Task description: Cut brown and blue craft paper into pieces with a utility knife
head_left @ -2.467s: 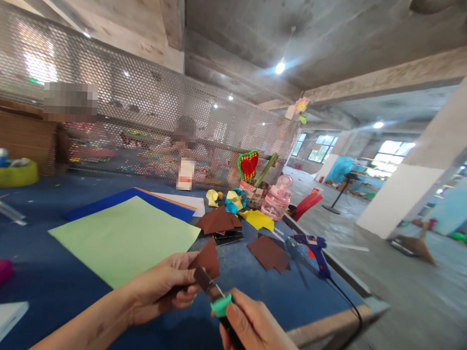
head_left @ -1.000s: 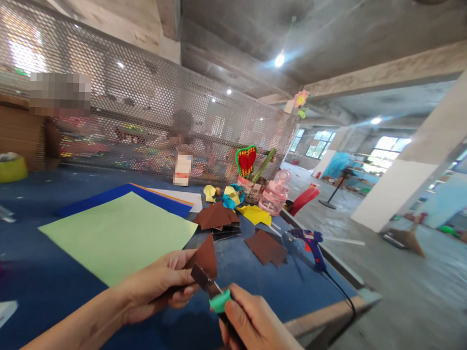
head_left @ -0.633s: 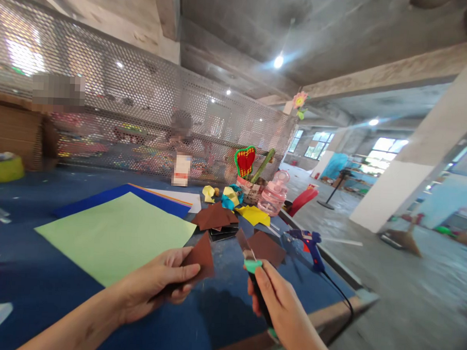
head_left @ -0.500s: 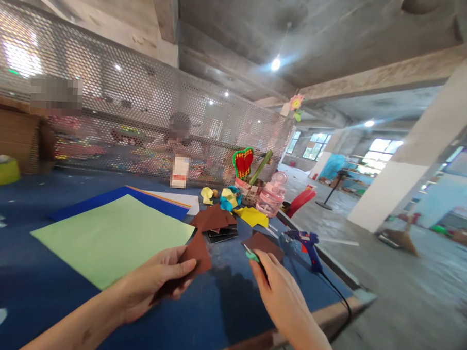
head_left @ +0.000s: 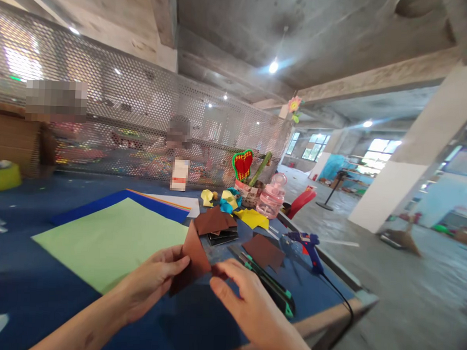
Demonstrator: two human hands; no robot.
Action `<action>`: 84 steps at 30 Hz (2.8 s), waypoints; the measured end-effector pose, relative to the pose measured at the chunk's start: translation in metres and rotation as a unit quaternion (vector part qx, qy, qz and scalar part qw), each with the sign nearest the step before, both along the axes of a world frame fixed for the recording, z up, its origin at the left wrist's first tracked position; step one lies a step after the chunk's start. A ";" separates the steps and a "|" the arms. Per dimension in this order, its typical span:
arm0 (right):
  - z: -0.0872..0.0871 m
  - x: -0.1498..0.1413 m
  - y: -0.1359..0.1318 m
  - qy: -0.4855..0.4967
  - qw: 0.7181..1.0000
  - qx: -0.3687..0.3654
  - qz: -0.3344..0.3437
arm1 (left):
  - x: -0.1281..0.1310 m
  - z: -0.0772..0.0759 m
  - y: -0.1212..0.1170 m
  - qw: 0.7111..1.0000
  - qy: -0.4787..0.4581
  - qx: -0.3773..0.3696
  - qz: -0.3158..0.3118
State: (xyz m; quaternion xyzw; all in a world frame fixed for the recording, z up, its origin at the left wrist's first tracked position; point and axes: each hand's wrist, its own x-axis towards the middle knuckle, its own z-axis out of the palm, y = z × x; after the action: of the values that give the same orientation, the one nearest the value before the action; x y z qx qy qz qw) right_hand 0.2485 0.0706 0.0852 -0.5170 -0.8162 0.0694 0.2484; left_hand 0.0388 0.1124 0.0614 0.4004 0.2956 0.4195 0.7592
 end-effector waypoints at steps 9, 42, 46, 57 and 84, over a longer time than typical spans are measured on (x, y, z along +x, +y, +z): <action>0.001 -0.043 0.037 -0.022 0.994 0.109 -0.009 | -0.005 -0.001 0.007 0.991 0.043 0.040 0.120; 0.017 -0.015 0.055 0.293 0.919 -0.259 0.055 | -0.019 0.007 0.012 0.993 0.067 0.031 0.096; 0.029 -0.001 0.076 0.262 0.941 -0.214 -0.021 | -0.022 0.005 0.015 0.983 0.112 0.031 0.143; 0.032 0.024 0.155 0.065 0.983 -0.081 -0.149 | -0.025 0.002 0.018 0.959 0.200 0.088 0.179; 0.045 0.008 0.164 -0.215 0.971 0.079 0.069 | -0.017 -0.016 0.029 0.931 0.273 0.145 0.193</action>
State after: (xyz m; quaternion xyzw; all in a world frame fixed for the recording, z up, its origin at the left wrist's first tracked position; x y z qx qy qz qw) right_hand 0.2566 0.2342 0.1300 -0.4408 -0.8872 -0.0910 0.1015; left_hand 0.0219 0.1413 0.0451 0.5401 0.4987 0.4711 0.4875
